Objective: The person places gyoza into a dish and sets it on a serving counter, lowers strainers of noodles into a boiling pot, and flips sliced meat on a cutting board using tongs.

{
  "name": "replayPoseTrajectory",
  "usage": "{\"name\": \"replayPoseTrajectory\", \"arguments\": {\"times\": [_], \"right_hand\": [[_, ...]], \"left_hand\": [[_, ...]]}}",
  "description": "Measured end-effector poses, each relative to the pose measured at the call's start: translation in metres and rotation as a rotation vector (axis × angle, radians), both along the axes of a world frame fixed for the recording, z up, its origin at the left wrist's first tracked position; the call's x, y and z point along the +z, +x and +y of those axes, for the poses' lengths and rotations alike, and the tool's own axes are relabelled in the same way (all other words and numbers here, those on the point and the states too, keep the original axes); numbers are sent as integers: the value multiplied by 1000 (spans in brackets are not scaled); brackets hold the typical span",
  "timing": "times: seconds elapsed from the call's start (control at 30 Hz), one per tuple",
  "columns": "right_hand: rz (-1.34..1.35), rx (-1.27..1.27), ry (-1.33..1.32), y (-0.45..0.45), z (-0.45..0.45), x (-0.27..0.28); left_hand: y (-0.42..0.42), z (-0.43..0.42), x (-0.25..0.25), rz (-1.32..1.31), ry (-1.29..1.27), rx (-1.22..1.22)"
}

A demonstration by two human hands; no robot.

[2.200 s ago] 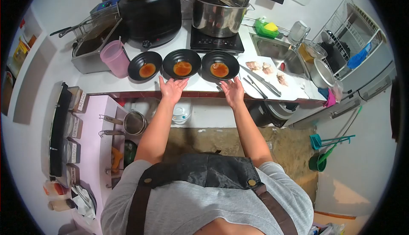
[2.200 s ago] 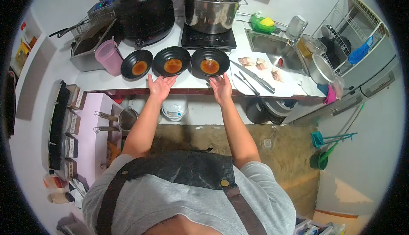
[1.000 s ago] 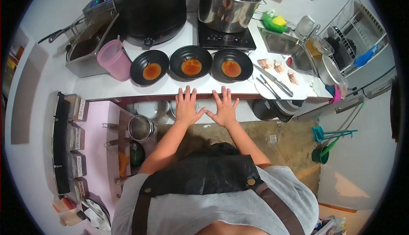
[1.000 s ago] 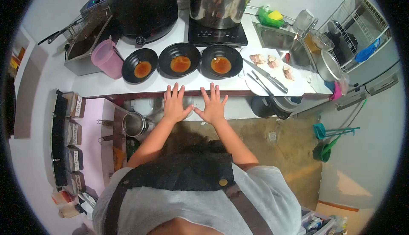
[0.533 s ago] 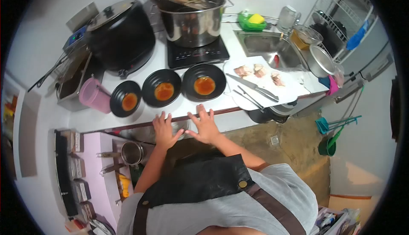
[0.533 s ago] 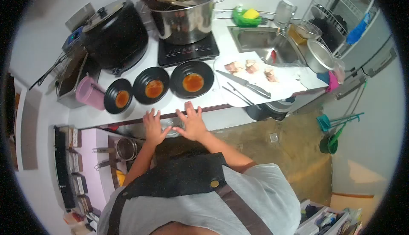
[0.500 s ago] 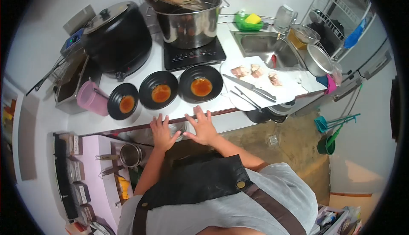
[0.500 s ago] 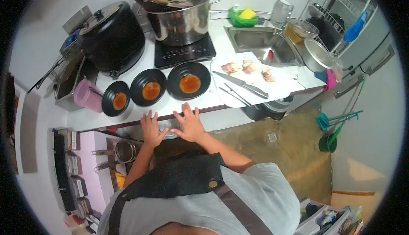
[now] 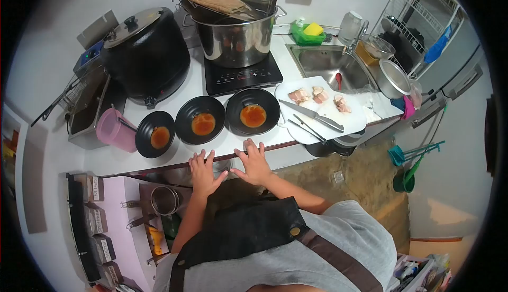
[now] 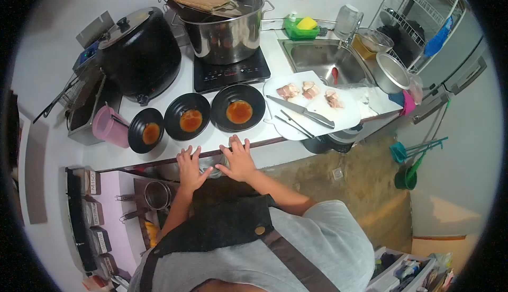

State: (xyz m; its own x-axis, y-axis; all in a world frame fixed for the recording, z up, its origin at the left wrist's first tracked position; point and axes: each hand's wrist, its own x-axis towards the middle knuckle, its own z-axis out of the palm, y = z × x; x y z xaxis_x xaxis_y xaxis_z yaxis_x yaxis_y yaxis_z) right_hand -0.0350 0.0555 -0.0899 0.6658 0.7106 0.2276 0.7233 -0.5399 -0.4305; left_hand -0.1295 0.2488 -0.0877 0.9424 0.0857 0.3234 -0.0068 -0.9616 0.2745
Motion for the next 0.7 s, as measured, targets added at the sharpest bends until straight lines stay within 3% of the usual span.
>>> {"name": "replayPoseTrajectory", "arguments": {"times": [0.3,0.7], "right_hand": [[-132,8,-110,-4,-3,1],[-115,20,-143,-2,0,0]], "left_hand": [[-3,3,-1,59,-23,-12],[-2,4,2,107,-89,-28]]}}
